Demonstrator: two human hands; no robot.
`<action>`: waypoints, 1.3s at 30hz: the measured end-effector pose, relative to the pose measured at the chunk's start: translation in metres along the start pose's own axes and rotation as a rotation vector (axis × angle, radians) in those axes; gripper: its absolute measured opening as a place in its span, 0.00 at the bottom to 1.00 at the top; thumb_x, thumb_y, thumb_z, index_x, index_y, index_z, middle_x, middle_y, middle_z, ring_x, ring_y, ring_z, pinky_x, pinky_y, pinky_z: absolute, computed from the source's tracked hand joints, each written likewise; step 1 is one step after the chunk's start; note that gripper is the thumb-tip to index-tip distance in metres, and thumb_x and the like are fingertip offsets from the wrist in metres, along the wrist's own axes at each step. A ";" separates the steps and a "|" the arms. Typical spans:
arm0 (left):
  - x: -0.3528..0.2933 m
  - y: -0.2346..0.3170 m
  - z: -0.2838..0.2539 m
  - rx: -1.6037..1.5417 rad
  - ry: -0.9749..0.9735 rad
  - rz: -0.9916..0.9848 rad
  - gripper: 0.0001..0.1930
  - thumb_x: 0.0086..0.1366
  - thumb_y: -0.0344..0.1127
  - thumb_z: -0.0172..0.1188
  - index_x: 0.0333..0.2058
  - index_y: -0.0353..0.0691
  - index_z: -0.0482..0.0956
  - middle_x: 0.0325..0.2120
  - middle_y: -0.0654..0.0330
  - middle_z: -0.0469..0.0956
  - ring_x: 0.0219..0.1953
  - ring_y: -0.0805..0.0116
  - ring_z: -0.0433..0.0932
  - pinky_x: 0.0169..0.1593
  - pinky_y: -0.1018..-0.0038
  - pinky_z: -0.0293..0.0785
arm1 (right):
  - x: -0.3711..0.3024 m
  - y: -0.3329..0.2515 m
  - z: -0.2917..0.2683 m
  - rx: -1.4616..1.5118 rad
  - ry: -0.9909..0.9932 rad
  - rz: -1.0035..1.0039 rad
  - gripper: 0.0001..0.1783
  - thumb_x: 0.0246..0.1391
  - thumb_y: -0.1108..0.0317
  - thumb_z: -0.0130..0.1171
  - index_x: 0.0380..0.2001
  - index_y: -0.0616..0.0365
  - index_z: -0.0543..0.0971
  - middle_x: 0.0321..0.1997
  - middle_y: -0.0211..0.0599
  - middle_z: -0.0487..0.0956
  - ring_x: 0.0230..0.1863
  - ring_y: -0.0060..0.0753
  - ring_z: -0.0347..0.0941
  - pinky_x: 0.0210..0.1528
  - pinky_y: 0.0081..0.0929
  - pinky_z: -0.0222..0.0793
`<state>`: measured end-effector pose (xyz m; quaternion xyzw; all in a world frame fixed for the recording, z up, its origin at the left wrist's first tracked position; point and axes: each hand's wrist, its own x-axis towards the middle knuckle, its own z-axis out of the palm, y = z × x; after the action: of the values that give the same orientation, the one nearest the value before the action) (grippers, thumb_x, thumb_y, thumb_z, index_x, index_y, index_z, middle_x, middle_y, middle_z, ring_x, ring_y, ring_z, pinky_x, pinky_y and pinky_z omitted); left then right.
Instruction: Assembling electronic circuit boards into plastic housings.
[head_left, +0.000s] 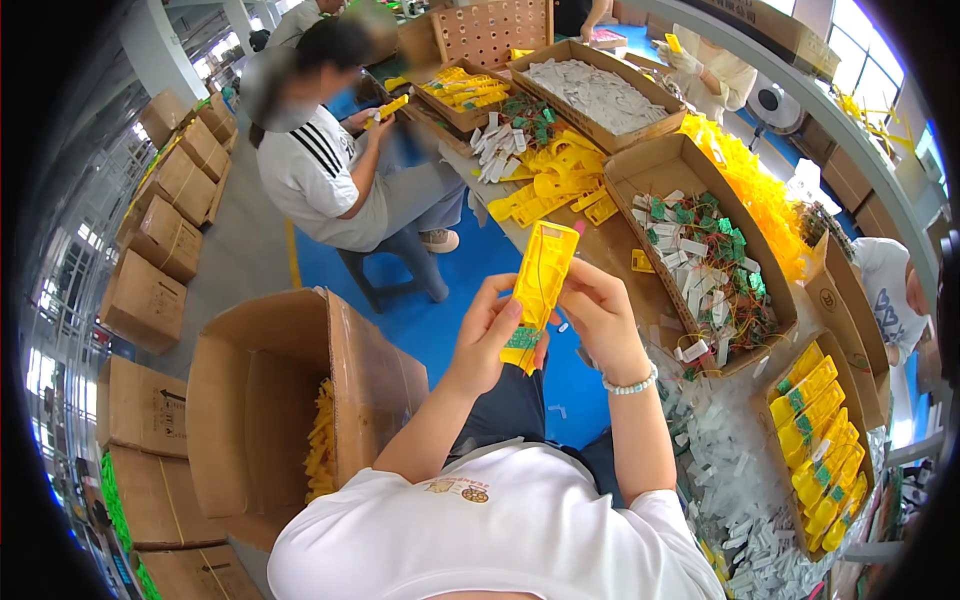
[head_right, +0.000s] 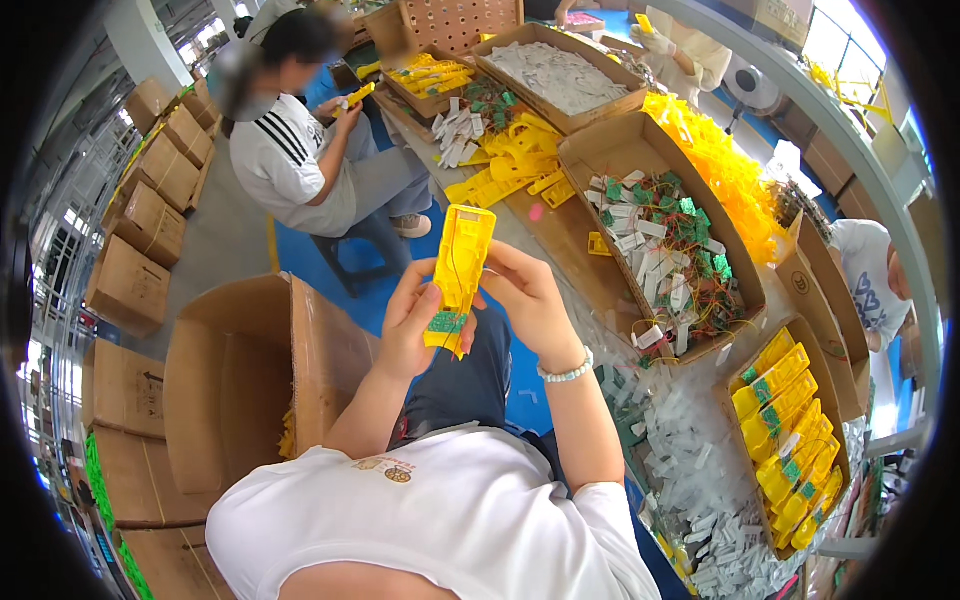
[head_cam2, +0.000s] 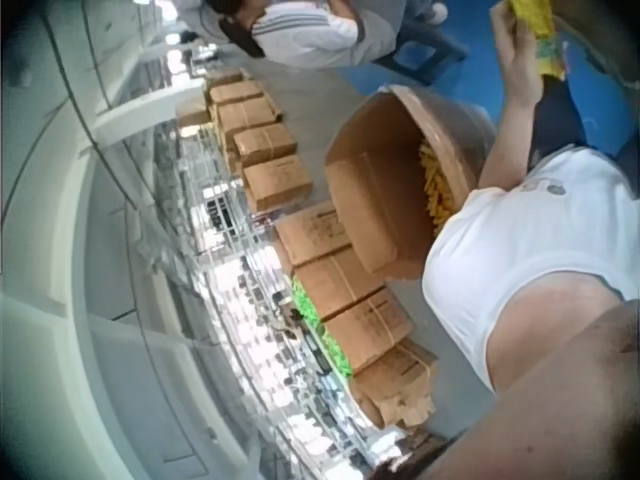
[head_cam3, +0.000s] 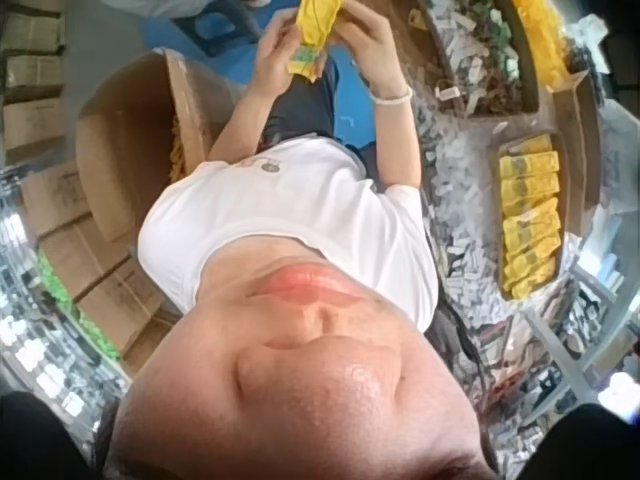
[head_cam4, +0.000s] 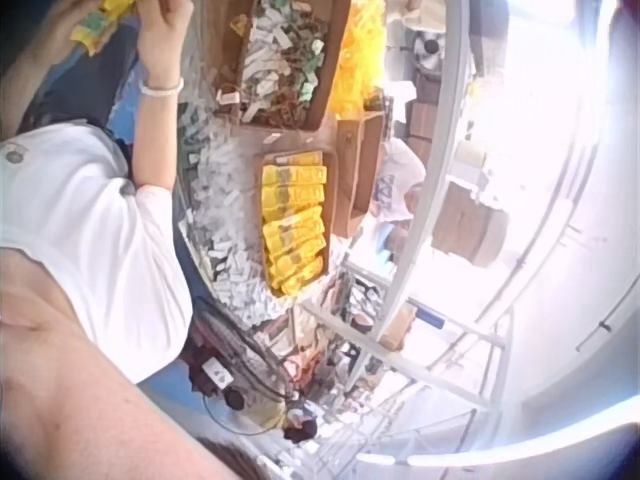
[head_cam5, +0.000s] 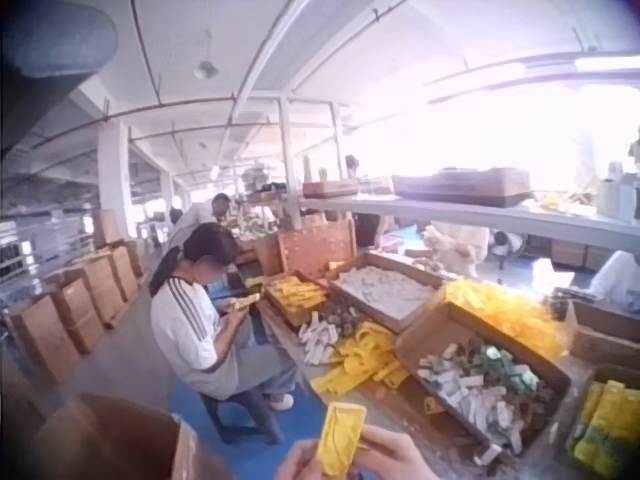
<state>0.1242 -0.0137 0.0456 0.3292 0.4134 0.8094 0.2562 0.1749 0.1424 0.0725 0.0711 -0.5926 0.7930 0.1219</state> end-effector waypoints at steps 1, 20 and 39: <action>0.001 -0.003 -0.005 -0.014 0.010 0.024 0.15 0.72 0.43 0.43 0.51 0.42 0.59 0.38 0.44 0.75 0.23 0.61 0.78 0.22 0.73 0.75 | 0.001 0.003 -0.001 0.068 -0.018 -0.009 0.14 0.59 0.76 0.50 0.48 0.65 0.74 0.41 0.31 0.77 0.38 0.17 0.69 0.37 0.17 0.66; -0.005 -0.051 -0.108 -0.176 0.408 -0.080 0.19 0.71 0.41 0.45 0.56 0.39 0.64 0.38 0.47 0.76 0.26 0.62 0.77 0.28 0.71 0.76 | 0.167 0.013 -0.066 -1.176 0.039 -0.070 0.13 0.48 0.70 0.61 0.37 0.65 0.80 0.31 0.44 0.82 0.32 0.32 0.79 0.38 0.27 0.74; -0.085 -0.023 -0.175 -0.097 0.718 -0.160 0.22 0.69 0.40 0.49 0.57 0.35 0.65 0.42 0.49 0.76 0.33 0.64 0.78 0.37 0.71 0.76 | 0.437 0.059 -0.262 -1.445 0.432 -0.027 0.09 0.37 0.65 0.64 0.21 0.60 0.82 0.22 0.47 0.80 0.30 0.44 0.79 0.36 0.36 0.74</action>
<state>0.0531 -0.1477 -0.0779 -0.0216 0.4623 0.8695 0.1725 -0.2532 0.4251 0.0549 -0.1765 -0.9272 0.2016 0.2616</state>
